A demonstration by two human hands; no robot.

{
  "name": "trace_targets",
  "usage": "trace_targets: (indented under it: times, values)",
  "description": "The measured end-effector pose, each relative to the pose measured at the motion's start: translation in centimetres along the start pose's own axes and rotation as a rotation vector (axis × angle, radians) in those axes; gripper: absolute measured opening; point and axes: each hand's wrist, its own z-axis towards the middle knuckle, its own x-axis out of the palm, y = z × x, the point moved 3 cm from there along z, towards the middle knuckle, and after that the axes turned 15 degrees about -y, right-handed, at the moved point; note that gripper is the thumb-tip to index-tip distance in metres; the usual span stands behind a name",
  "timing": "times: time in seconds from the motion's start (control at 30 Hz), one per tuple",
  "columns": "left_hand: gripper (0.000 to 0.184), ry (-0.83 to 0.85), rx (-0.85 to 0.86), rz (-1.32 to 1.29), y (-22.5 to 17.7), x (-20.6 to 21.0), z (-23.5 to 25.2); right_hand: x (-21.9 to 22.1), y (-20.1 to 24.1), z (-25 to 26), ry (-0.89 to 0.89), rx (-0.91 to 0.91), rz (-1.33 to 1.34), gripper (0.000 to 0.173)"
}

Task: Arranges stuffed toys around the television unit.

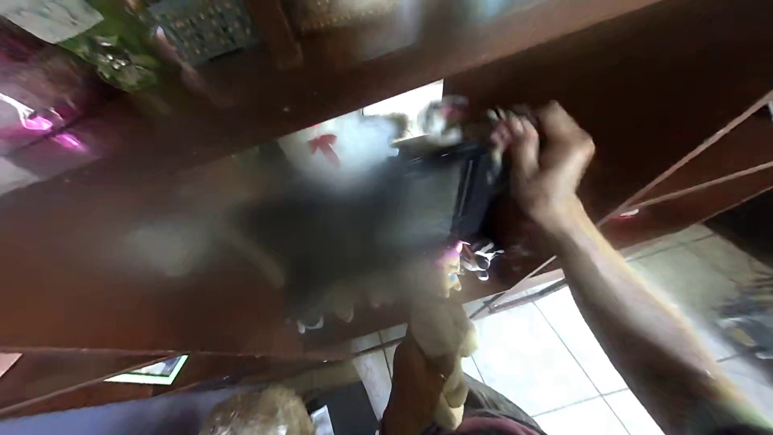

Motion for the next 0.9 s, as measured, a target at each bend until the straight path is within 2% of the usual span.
trace_targets:
  times: [0.03, 0.1, 0.13, 0.17, 0.23, 0.3, 0.37, 0.47, 0.57, 0.63, 0.7, 0.77, 0.8, 0.9]
  values:
    - [0.056, 0.024, -0.149, -0.011, -0.7, 0.3, -0.1, 2.0, -0.3, 1.9, 0.115, 0.073, -0.107, 0.028]
    - [0.057, 0.091, -0.381, 0.026, -2.7, 0.7, 0.4, 6.8, -1.2, 3.2, 0.555, 0.218, -0.248, 0.032]
    - [0.059, 0.118, -0.428, 0.020, -3.4, 0.8, 0.7, 9.3, -1.9, 2.7, 0.759, 0.203, -0.265, 0.035]
    - [0.061, 0.127, -0.423, 0.019, -3.7, 0.9, 0.8, 11.0, -2.3, 1.9, 0.886, 0.152, -0.250, 0.038]
    - [0.059, 0.119, -0.394, 0.018, -3.6, 1.0, 1.2, 12.2, -2.9, 1.4, 0.946, 0.061, -0.269, 0.040]
    - [0.057, 0.103, -0.365, 0.035, -3.2, 0.6, 1.1, 11.1, -4.2, 1.5, 0.932, 0.079, -0.370, 0.043]
    - [0.059, 0.088, -0.370, 0.063, -2.5, -0.1, 0.9, 8.9, -6.4, 2.5, 0.892, 0.191, -0.484, 0.044]
    - [0.060, 0.068, -0.465, 0.040, -3.1, -1.4, 0.9, 5.7, -9.5, 3.9, 0.704, 0.451, -0.533, 0.045]
    - [0.059, 0.023, -0.489, 0.058, -3.6, -2.3, 0.7, 5.2, -10.1, 3.2, 0.493, 0.487, -0.560, 0.048]
    - [0.060, -0.009, -0.479, 0.051, -3.5, -2.3, 0.7, 6.3, -8.5, 1.6, 0.404, 0.344, -0.592, 0.043]
    - [0.060, -0.023, -0.432, 0.016, -3.1, -2.0, 0.6, 8.3, -6.1, -1.0, 0.250, 0.075, -0.469, 0.034]
    - [0.063, -0.035, -0.395, -0.023, -3.0, -1.5, 0.7, 10.6, -3.1, -3.9, 0.141, -0.131, -0.287, 0.033]
    - [0.067, -0.044, -0.396, -0.051, -3.0, -1.3, 0.9, 11.4, -2.3, -4.8, 0.125, -0.198, -0.221, 0.038]
    - [0.073, -0.091, -0.463, -0.150, -3.3, -1.7, 1.6, 11.3, -2.9, -4.9, 0.179, -0.271, -0.081, 0.033]
